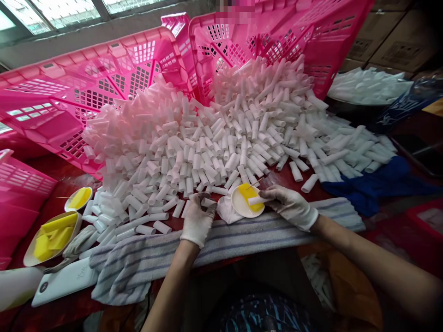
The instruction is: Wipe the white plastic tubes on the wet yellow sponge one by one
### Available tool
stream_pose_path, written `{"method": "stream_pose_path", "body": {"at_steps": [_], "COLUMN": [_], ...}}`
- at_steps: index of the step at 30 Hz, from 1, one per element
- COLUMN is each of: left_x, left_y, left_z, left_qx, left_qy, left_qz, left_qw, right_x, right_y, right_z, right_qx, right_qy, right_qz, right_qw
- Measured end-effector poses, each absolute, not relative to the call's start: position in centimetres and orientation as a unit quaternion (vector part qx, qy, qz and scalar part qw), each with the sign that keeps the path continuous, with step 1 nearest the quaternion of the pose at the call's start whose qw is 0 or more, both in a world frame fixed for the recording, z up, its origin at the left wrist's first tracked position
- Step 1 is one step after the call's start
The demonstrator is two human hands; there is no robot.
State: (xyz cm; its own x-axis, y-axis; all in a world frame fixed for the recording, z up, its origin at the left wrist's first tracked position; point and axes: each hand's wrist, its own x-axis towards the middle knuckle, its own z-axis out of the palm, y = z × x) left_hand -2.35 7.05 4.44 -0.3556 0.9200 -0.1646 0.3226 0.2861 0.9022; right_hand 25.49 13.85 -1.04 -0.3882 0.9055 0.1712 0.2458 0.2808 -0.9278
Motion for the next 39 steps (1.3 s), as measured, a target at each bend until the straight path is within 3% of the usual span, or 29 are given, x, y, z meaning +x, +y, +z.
{"method": "stream_pose_path", "body": {"at_steps": [5,10,15,21,27,31,33,39], "left_x": [-1.8,-0.9,-0.3,0.2,1.6,2.9,3.5,6.5], "left_y": [6.8,6.7,6.2,5.8,5.2,4.6,4.3,2.6], "left_z": [5.4,5.2,4.9,5.3,5.7,5.2,5.3,6.3], "left_qx": [0.45,0.405,0.37,0.368,0.386,0.411,0.423,0.517], "left_qy": [0.716,0.715,0.686,0.676,0.636,0.583,0.573,0.577], "left_qz": [0.395,0.429,0.436,0.447,0.469,0.457,0.443,0.332], "left_qw": [0.36,0.377,0.449,0.456,0.475,0.532,0.545,0.537], "right_x": [25.7,25.3,25.3,25.2,25.1,24.6,24.5,24.7], "right_y": [13.6,13.0,12.7,11.9,10.3,9.7,9.3,6.7], "right_z": [-0.3,-0.5,-1.2,-0.4,3.4,5.0,5.4,5.8], "right_qx": [-0.46,-0.417,-0.42,-0.404,-0.463,-0.491,-0.484,-0.372], "right_qy": [-0.673,-0.706,-0.714,-0.726,-0.573,-0.549,-0.599,-0.802], "right_qz": [0.484,0.432,0.421,0.399,0.542,0.576,0.54,0.266], "right_qw": [0.317,0.374,0.368,0.387,0.404,0.356,0.339,0.386]}}
